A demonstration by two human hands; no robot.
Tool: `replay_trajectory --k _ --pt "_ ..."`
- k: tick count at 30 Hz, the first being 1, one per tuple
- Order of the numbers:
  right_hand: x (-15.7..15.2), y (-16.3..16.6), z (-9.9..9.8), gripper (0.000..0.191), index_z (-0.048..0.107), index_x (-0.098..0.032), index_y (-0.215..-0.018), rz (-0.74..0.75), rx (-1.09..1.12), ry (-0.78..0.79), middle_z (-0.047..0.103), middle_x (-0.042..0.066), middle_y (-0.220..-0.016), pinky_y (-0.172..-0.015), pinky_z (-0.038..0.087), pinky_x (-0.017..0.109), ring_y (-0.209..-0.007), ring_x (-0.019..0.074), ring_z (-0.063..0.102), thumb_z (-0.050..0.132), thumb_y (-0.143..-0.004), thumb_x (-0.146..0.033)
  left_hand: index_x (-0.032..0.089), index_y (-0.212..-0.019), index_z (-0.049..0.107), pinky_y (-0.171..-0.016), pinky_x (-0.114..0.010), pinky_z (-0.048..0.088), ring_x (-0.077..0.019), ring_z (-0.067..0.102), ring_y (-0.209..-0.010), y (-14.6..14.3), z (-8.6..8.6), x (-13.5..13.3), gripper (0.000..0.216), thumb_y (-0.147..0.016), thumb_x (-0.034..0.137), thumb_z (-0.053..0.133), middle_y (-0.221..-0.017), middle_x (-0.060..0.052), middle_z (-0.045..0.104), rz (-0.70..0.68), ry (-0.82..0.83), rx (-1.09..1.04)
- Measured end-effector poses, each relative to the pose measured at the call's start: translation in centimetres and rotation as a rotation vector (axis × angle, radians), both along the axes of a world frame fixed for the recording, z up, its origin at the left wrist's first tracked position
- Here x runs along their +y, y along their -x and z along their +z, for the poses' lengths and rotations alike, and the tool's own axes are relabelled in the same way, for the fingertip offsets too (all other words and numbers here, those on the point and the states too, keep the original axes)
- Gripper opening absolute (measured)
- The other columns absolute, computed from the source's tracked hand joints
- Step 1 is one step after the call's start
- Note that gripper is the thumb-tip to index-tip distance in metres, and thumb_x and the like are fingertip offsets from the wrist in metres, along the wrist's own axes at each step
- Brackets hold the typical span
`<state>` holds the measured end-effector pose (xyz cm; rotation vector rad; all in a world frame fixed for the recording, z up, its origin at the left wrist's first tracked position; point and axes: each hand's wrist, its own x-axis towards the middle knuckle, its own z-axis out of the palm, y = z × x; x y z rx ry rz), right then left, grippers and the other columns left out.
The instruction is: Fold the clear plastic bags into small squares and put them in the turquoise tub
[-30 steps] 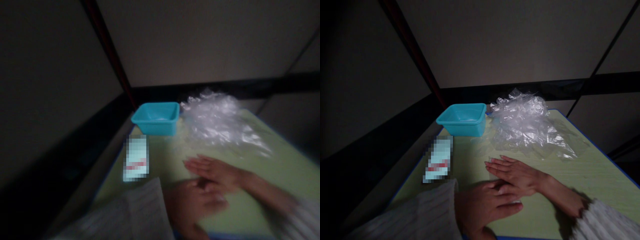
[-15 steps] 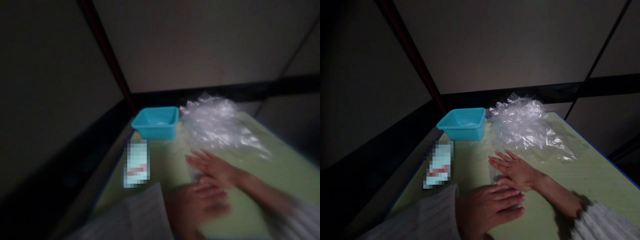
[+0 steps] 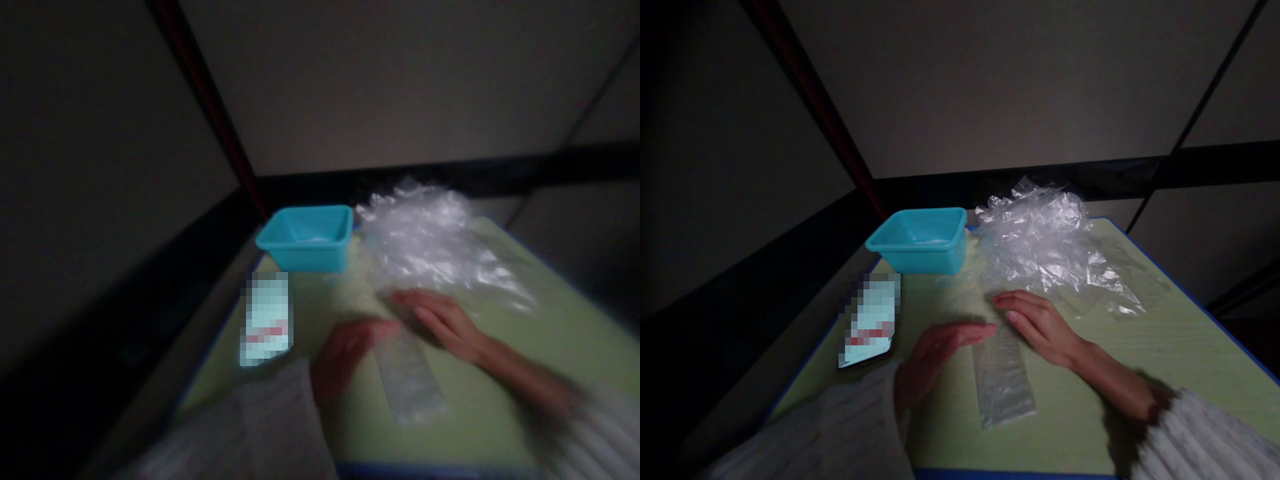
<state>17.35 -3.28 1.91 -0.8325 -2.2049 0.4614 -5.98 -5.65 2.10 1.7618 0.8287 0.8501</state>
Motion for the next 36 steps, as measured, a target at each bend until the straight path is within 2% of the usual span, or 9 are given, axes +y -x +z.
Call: replay_trajectory --k 2,4,7,11,14,21,28,32,36 --pt "-0.9 -0.3 1.1 0.024 0.062 -0.017 -0.101 0.081 0.023 -0.034 0.067 0.009 -0.097 -0.078 0.049 0.033 -0.091 0.0179 0.061 0.040 -0.095 -0.024 0.011 -0.103 0.067 -0.097 -0.042 0.047 -0.0258 0.063 -0.106 -0.1 0.3 0.9 0.052 -0.091 0.053 0.037 -0.109 -0.014 0.068 0.061 0.236 -0.135" --pt "-2.2 -0.5 2.1 0.020 0.062 -0.016 -0.088 0.213 -0.033 -0.098 0.064 0.006 -0.082 -0.068 0.047 0.031 -0.078 0.0166 0.058 0.045 -0.093 -0.025 0.009 -0.095 0.068 -0.090 -0.041 0.051 -0.0259 0.067 -0.097 -0.2 0.6 1.3 0.052 -0.086 0.056 0.046 -0.103 -0.015 0.070 0.052 0.360 -0.182" --pt "-4.1 -0.6 2.7 0.028 0.060 -0.017 -0.077 0.350 -0.233 -0.196 0.059 0.004 -0.073 -0.059 0.040 0.031 -0.068 0.0166 0.050 0.047 -0.091 -0.037 0.008 -0.086 0.070 -0.084 -0.039 0.054 -0.0247 0.069 -0.087 -0.4 0.6 1.2 0.055 -0.082 0.059 0.049 -0.092 -0.016 0.072 0.006 0.429 -0.147" --pt "-5.7 -0.5 2.3 0.027 0.055 -0.020 -0.067 0.360 -0.462 -0.210 0.055 0.001 -0.070 -0.063 0.036 0.033 -0.070 0.0169 0.047 0.050 -0.087 -0.037 0.008 -0.085 0.070 -0.079 -0.037 0.055 -0.0228 0.070 -0.082 -0.6 -0.2 0.7 0.053 -0.083 0.057 0.049 -0.087 -0.015 0.073 -0.019 0.451 -0.073" --pt "-6.0 -0.3 1.9 0.021 0.056 -0.020 -0.068 0.349 -0.563 -0.216 0.056 0.001 -0.072 -0.067 0.037 0.034 -0.072 0.0173 0.047 0.051 -0.086 -0.029 0.009 -0.086 0.070 -0.077 -0.035 0.055 -0.0225 0.070 -0.082 -0.6 -0.5 0.6 0.050 -0.083 0.054 0.049 -0.086 -0.013 0.073 -0.033 0.455 -0.027" --pt "-6.7 -0.2 1.1 0.020 0.064 -0.018 -0.073 0.270 -0.639 -0.241 0.064 0.007 -0.077 -0.073 0.040 0.037 -0.075 0.0192 0.054 0.050 -0.087 -0.016 0.009 -0.085 0.069 -0.077 -0.033 0.054 -0.0219 0.069 -0.083 -0.8 -0.3 0.6 0.049 -0.086 0.051 0.045 -0.087 -0.012 0.072 -0.023 0.433 -0.012" --pt "-7.5 -0.1 0.3 0.016 0.069 -0.018 -0.086 0.212 -0.666 -0.273 0.067 0.009 -0.087 -0.075 0.042 0.039 -0.081 0.0221 0.057 0.052 -0.085 -0.019 0.009 -0.085 0.069 -0.077 -0.034 0.054 -0.0209 0.069 -0.082 -0.8 -0.7 0.4 0.053 -0.086 0.056 0.045 -0.088 -0.014 0.072 -0.023 0.418 -0.008" --pt "-7.6 0.0 0.0 0.017 0.069 -0.017 -0.093 0.185 -0.643 -0.237 0.068 0.010 -0.090 -0.077 0.044 0.039 -0.084 0.0233 0.058 0.055 -0.083 -0.022 0.009 -0.086 0.069 -0.076 -0.034 0.054 -0.0213 0.069 -0.083 -0.7 -0.8 0.3 0.053 -0.085 0.057 0.045 -0.089 -0.014 0.072 -0.027 0.421 -0.015" --pt "-7.7 0.0 0.5 0.020 0.067 -0.015 -0.095 0.176 -0.645 -0.182 0.067 0.011 -0.090 -0.072 0.045 0.038 -0.081 0.0233 0.059 0.055 -0.081 -0.022 0.011 -0.088 0.070 -0.076 -0.032 0.054 -0.0197 0.068 -0.082 -0.6 -1.1 0.2 0.049 -0.088 0.051 0.042 -0.088 -0.011 0.072 0.008 0.333 0.032"
